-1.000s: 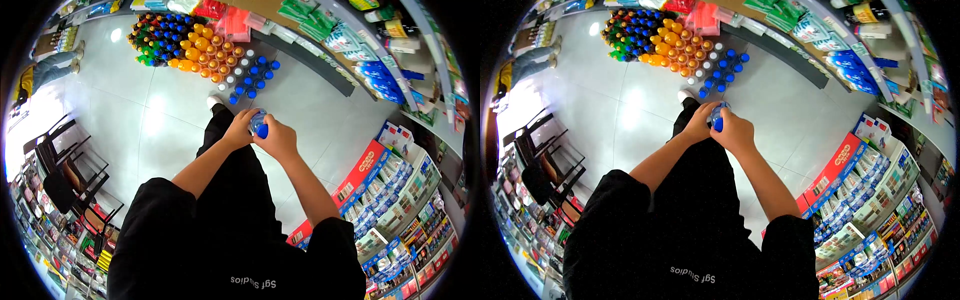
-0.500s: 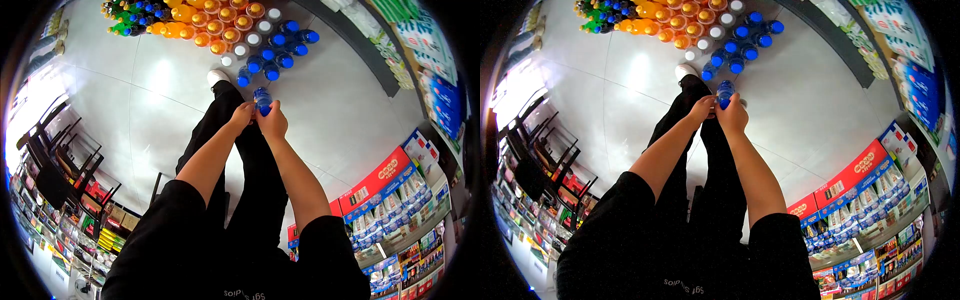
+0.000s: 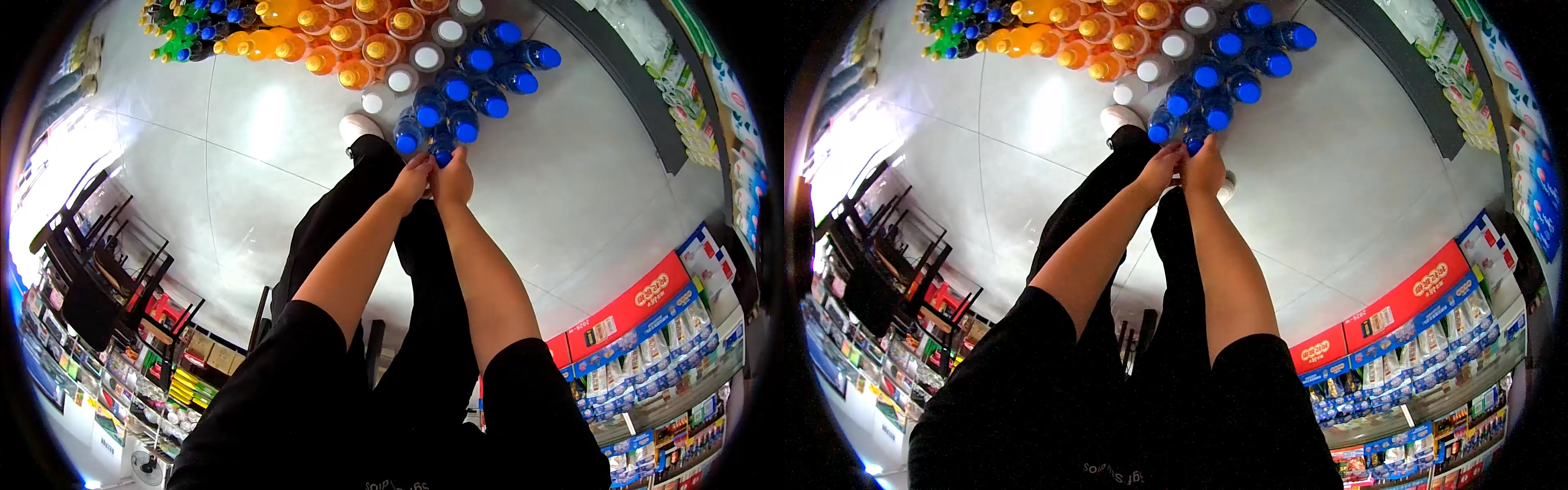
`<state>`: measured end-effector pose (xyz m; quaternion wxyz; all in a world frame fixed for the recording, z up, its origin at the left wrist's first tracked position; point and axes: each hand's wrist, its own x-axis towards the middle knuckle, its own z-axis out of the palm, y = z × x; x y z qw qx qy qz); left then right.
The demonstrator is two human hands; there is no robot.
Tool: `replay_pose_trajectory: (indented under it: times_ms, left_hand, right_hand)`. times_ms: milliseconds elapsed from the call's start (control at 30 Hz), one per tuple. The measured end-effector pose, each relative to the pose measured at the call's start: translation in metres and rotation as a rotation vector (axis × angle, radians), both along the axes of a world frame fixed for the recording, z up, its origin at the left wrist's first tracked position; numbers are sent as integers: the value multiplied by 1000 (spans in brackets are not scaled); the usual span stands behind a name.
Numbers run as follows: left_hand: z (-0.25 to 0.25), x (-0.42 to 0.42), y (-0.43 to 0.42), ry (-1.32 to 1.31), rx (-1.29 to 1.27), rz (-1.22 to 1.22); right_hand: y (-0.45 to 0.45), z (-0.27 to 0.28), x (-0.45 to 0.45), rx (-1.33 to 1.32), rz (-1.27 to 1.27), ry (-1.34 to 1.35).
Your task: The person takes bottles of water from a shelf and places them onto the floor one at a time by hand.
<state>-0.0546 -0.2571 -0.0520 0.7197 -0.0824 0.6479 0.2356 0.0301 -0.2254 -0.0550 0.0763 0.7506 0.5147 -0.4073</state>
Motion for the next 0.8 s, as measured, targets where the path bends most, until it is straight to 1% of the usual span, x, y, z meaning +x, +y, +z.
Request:
replay_pose_trajectory:
  times_ms: [100, 233, 300, 433, 500, 533, 600, 633, 700, 733, 800]
  left_hand:
    - [4, -3, 7, -15, 15, -2]
    - [-5, -10, 11, -12, 24, -45]
    - [-9, -11, 10, -28, 20, -64]
    - [4, -7, 13, 12, 0, -58]
    - [8, -6, 8, 92, 44, -102]
    - [20, -6, 12, 90, 53, -103]
    - [55, -5, 19, 91, 49, -152]
    - [67, -4, 21, 93, 63, -154]
    - [89, 0, 22, 110, 46, -181]
    - [99, 1, 24, 113, 62, -185]
    - [123, -1, 27, 32, 4, -225]
  right_hand:
    - [5, -1, -4, -10, -75, 11]
    - [5, -6, -9, 16, -141, 56]
    - [4, -9, -9, -30, -176, 52]
    - [1, -4, -4, -90, -244, 92]
    - [-12, -16, 4, -176, -191, 217]
    - [-7, -5, 5, -166, -192, 216]
    - [0, 29, 10, -297, -56, 214]
    - [0, 41, 13, -283, -56, 217]
    - [-6, 58, 23, -138, 5, 271]
    - [-6, 69, 26, -121, 3, 272]
    - [-4, 93, 31, -90, -36, 317]
